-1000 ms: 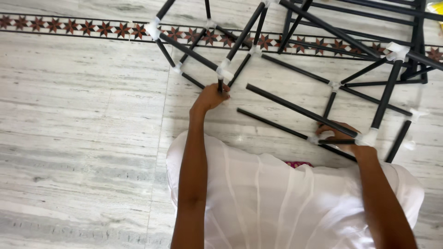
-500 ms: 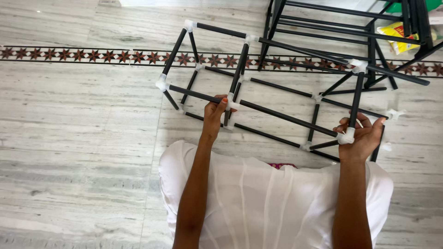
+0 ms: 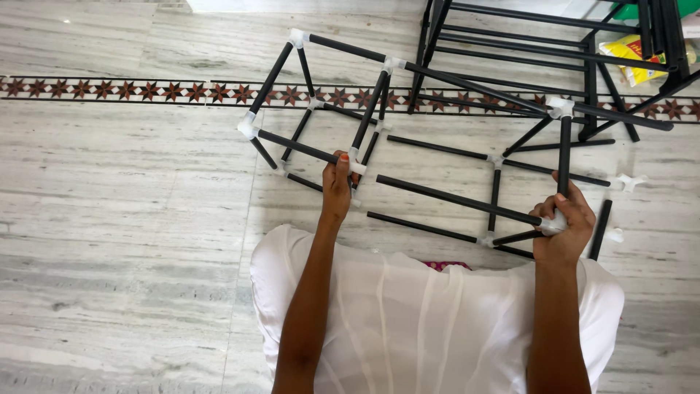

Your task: The person assembles a black metal frame using white plastic connectors. They connect rods to form rectangular sections and then join them into a larger structure, working on a tiled floor.

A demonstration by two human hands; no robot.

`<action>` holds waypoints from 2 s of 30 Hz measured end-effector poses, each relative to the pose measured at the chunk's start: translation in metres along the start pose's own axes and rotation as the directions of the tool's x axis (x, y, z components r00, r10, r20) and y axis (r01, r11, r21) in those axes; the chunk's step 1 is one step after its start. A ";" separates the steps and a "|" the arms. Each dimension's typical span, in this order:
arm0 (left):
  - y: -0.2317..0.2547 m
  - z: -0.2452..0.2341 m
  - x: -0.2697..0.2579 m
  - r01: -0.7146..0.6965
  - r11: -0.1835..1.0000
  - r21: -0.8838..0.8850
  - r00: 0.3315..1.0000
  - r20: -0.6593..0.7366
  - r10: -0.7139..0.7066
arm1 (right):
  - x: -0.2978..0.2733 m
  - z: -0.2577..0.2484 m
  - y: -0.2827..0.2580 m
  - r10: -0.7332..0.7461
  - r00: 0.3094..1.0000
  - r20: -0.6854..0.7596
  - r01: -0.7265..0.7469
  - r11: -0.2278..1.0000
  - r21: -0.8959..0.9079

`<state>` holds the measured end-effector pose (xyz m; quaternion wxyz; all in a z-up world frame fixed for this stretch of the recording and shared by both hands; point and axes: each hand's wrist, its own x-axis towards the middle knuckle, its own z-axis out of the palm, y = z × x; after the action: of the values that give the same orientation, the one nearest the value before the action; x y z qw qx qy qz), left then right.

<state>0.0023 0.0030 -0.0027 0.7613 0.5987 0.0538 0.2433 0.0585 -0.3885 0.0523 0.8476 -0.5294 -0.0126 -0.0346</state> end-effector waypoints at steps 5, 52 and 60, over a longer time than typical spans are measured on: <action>0.000 0.000 0.000 0.007 1.000 -0.005 1.000 0.011 -0.007 | -0.006 0.019 0.002 -0.005 1.000 0.012 0.005 1.000 -0.010; -0.003 0.012 0.000 0.007 0.992 -0.125 1.000 0.002 -0.007 | 0.006 0.014 0.016 -0.016 0.996 -0.082 0.017 1.000 0.016; 0.003 0.016 -0.001 0.032 0.998 -0.051 0.999 0.013 -0.031 | 0.003 0.014 0.010 -0.012 0.999 -0.051 0.014 1.000 0.022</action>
<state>0.0064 -0.0110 0.0041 0.7804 0.5795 0.0522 0.2290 0.0623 -0.3716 0.0495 0.8532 -0.5188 0.0050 -0.0533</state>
